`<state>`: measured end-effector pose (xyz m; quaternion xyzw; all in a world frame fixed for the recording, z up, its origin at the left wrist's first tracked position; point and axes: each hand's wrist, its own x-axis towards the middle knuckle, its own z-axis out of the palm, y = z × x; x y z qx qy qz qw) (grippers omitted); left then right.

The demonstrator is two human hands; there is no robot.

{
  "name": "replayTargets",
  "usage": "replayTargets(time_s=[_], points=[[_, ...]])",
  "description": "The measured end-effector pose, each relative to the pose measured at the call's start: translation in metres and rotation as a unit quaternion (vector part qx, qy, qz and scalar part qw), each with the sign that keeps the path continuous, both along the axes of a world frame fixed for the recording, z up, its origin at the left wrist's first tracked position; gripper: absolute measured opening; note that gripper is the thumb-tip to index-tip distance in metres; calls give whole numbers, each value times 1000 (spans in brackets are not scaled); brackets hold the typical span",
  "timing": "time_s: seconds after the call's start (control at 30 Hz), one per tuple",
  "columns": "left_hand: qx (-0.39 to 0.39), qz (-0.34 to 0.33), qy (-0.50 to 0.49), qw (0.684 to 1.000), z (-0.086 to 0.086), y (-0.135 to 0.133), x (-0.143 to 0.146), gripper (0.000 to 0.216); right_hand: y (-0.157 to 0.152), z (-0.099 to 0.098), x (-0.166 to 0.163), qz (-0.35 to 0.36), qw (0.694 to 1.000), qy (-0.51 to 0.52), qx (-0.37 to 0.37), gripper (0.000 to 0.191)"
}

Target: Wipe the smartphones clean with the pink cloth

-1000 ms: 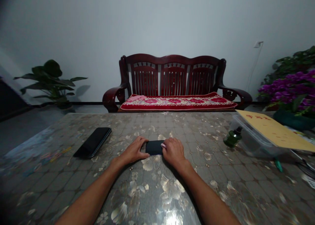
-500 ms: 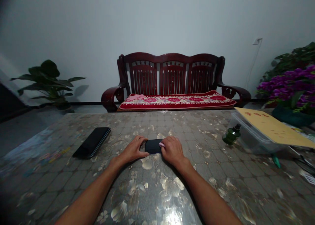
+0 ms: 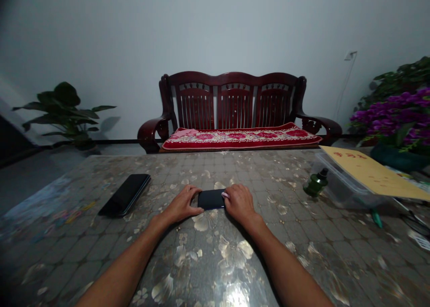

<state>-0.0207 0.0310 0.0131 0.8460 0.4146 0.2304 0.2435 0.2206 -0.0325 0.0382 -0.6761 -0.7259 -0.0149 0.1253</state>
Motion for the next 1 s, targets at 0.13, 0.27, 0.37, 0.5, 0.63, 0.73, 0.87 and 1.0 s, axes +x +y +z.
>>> replayTargets(time_s=[0.13, 0.27, 0.37, 0.5, 0.63, 0.73, 0.87, 1.0], points=[[-3, -4, -1, 1000, 2, 0, 0, 53, 1, 0, -6, 36, 999, 2, 4, 22], [-16, -5, 7, 1000, 2, 1, 0, 54, 9, 1, 9, -21, 1000, -11, 11, 24], [-15, 3, 8, 1000, 0, 2, 0, 54, 14, 0, 16, -48, 999, -20, 13, 23], [-8, 2, -1, 1000, -4, 3, 0, 55, 12, 0, 4, -19, 1000, -12, 9, 23], [-7, 2, -2, 1000, -6, 4, -1, 55, 10, 2, -10, 56, 998, 1, 1, 24], [-5, 3, 2, 1000, -6, 5, -1, 55, 14, 3, -2, 22, 1000, -10, 0, 23], [-8, 5, 14, 1000, -4, 4, -1, 56, 19, 3, 16, -65, 997, -28, 2, 25], [-9, 5, 17, 1000, -2, 3, 0, 56, 16, 0, 6, -38, 999, -11, 9, 25]])
